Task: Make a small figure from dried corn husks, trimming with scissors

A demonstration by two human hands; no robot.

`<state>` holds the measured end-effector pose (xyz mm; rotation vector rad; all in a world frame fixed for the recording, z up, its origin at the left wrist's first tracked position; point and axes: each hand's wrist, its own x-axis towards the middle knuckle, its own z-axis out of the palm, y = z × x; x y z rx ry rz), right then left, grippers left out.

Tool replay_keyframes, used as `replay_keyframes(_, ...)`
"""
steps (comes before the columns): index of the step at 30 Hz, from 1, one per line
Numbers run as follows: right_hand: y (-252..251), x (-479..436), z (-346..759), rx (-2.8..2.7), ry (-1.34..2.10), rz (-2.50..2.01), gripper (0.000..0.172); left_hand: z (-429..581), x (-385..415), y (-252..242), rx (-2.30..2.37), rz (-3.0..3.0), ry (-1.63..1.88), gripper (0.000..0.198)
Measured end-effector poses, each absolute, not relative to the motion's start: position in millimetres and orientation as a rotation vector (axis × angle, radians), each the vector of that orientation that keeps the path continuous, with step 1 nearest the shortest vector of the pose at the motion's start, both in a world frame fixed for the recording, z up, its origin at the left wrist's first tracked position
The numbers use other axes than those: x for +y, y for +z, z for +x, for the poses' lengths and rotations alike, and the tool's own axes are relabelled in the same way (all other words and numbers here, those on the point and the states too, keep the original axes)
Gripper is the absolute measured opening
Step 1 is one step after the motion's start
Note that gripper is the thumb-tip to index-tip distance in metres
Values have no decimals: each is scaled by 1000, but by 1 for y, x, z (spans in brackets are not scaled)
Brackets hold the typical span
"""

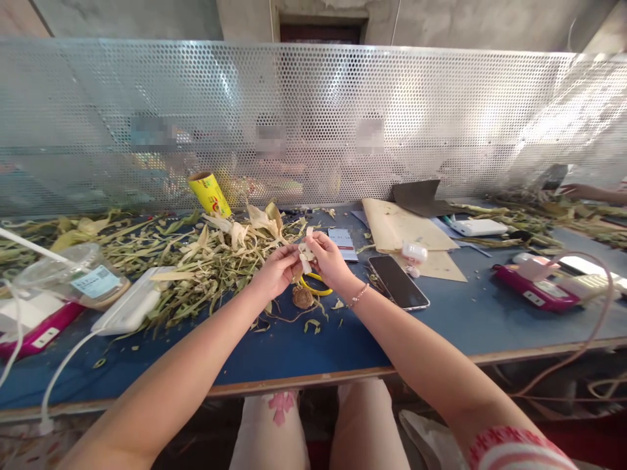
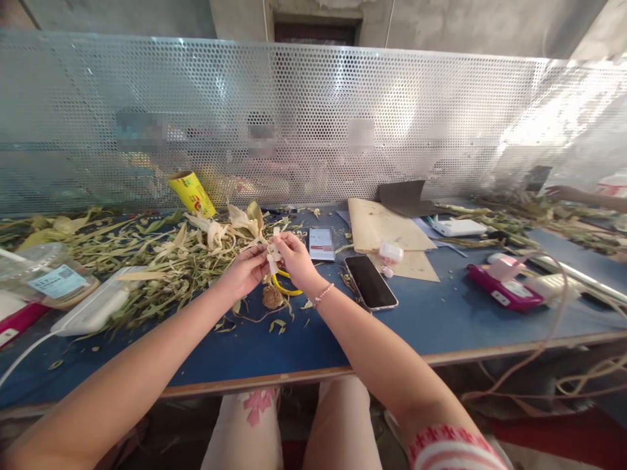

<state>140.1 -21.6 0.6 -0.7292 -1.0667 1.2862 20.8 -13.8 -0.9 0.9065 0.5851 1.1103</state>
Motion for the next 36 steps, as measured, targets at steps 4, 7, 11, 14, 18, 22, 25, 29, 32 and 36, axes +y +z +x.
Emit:
replay_keyframes(4, -2, -19, 141, -1122, 1207, -756, 36, 21, -14, -1, 604, 860, 1105, 10)
replay_keyframes(7, -4, -17, 142, -1157, 1178, -765, 35, 21, -14, -1, 653, 814, 1114, 14)
replay_keyframes(11, -6, -15, 143, -1166, 1159, -776, 35, 21, -14, 0, 662, 802, 1115, 16)
replay_keyframes(14, -6, -15, 143, -1165, 1131, -784, 35, 21, -14, 0, 654, 795, 1115, 18)
replay_keyframes(18, -4, -17, 143, -1226, 1041, -782, 32, 21, -14, 0, 639, 783, 1096, 18)
replay_keyframes(22, -3, -19, 144, -1255, 1010, -816, 29, 22, -15, 0, 640, 743, 1094, 15)
replay_keyframes(25, -4, -18, 145, -1261, 957, -826, 28, 24, -16, 1, 633, 703, 1107, 14)
replay_keyframes(29, -5, -17, 144, -1247, 963, -800, 26, 24, -17, 3, 653, 638, 1111, 13)
replay_keyframes(32, -7, -16, 143, -1232, 976, -787, 26, 24, -18, 5, 678, 607, 1115, 13)
replay_keyframes(36, -11, -13, 145, -1261, 883, -804, 23, 24, -19, 7, 709, 671, 1153, 11)
